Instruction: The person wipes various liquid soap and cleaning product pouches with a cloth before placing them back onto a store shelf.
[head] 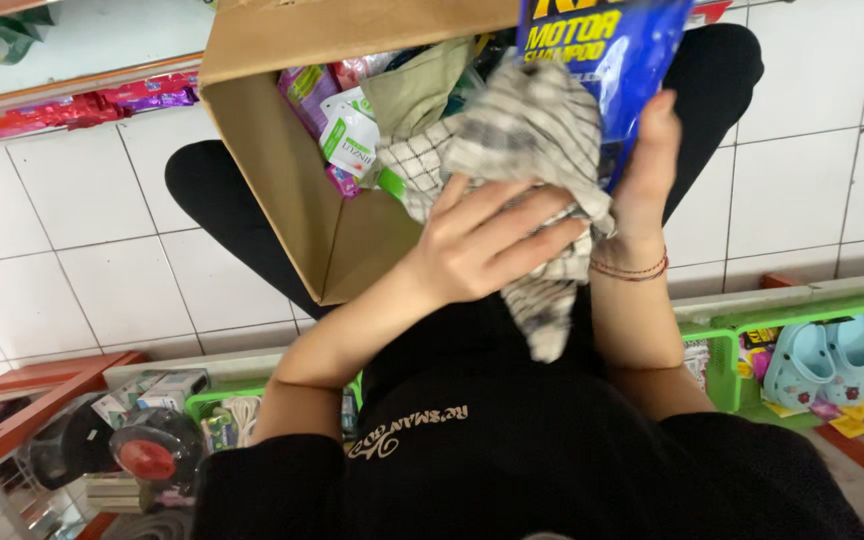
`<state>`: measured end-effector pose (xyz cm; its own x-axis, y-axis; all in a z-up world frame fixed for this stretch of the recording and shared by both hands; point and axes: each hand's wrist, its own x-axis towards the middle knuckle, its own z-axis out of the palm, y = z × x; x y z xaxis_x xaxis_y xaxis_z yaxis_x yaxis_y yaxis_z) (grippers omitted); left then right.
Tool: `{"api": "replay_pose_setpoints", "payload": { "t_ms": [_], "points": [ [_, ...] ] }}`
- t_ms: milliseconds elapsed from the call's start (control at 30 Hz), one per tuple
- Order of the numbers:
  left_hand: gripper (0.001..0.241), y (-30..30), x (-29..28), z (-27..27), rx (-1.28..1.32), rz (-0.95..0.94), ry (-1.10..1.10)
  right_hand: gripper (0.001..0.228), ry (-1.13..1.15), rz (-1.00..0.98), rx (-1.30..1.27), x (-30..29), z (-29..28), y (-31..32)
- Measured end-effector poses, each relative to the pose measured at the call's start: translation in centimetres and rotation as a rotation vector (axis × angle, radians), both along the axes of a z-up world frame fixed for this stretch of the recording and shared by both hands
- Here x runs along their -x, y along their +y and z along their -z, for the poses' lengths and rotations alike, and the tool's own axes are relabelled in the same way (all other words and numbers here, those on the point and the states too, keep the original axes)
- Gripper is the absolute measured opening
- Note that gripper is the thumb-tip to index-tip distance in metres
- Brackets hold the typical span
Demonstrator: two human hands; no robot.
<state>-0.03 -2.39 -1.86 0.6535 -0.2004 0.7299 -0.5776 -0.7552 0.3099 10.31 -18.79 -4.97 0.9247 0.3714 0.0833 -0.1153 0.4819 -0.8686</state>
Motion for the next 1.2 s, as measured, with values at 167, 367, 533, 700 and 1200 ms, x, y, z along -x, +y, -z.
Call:
{"api": "replay_pose_setpoints", "payload": {
  "t_ms": [167, 367, 533, 700, 1200],
  "points": [
    [0.026, 1.9, -0.6, 0.5, -0.219, 0.164, -0.009, 0.054, 0.381, -0.082, -0.140, 1.6, 0.5, -1.0],
    [0.020, 4.4, -2.9, 0.2, -0.309, 0.305, -0.044, 0.060, 0.290, -0.197, -0.039, 1.9, 0.7, -1.6],
    [0.026, 4.4, -4.0, 0.3, -0.209, 0.211, -0.056, 0.063, 0.263, -0.169, 0.047, 1.6, 0.2, -3.0],
    [0.053, 4.1, -4.7, -0.2, 0.158, 0.006, 0.203, 0.056, 0.225, -0.304, -0.048, 2.8, 1.7, -2.4],
    [0.033, 4.4, -5.7, -0.7, 0.397, -0.170, 0.278, 0.045, 0.276, -0.403, 0.350, 3.6, 10.6, -4.9]
  ]
}}
